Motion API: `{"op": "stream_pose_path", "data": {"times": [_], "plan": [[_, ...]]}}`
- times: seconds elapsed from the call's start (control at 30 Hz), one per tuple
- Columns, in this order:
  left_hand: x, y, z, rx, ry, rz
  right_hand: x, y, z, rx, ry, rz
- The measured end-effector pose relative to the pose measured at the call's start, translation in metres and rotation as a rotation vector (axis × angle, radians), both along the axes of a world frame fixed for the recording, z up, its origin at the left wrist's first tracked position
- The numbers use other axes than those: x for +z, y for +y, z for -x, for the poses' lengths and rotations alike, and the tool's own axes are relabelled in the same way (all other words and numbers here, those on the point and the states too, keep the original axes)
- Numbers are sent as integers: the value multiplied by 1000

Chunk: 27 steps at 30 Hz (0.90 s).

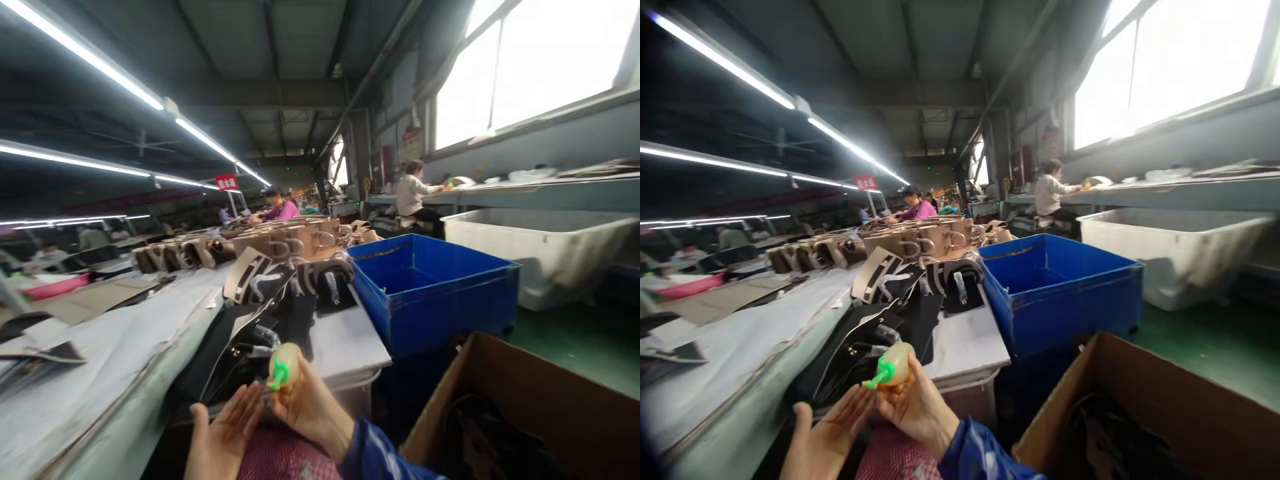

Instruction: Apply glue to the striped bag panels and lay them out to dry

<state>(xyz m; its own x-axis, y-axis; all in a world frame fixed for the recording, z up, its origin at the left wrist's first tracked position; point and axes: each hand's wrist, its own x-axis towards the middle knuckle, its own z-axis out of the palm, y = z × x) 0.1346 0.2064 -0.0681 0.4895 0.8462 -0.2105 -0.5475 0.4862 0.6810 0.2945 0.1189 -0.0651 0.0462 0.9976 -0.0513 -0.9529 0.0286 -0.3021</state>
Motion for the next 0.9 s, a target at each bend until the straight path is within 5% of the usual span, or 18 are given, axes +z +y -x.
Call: {"op": "stream_pose_path", "data": {"times": [0.1, 0.2, 0.43, 0.57, 0.9], "plan": [[22, 29, -11, -12, -36, 251, 1, -3, -14, -81, 67, -17], [39, 45, -27, 13, -65, 334, 2, -9, -21, -125, 98, -35], [33, 60, -61, 149, -52, 228, 4, -16, -35, -189, 90, -79], [21, 42, -59, 249, 8, 81, 11, -21, -39, -249, 66, -104], [-31, -28, -2, 401, 245, -205, 20, -3, -59, -341, -51, -178]]}}
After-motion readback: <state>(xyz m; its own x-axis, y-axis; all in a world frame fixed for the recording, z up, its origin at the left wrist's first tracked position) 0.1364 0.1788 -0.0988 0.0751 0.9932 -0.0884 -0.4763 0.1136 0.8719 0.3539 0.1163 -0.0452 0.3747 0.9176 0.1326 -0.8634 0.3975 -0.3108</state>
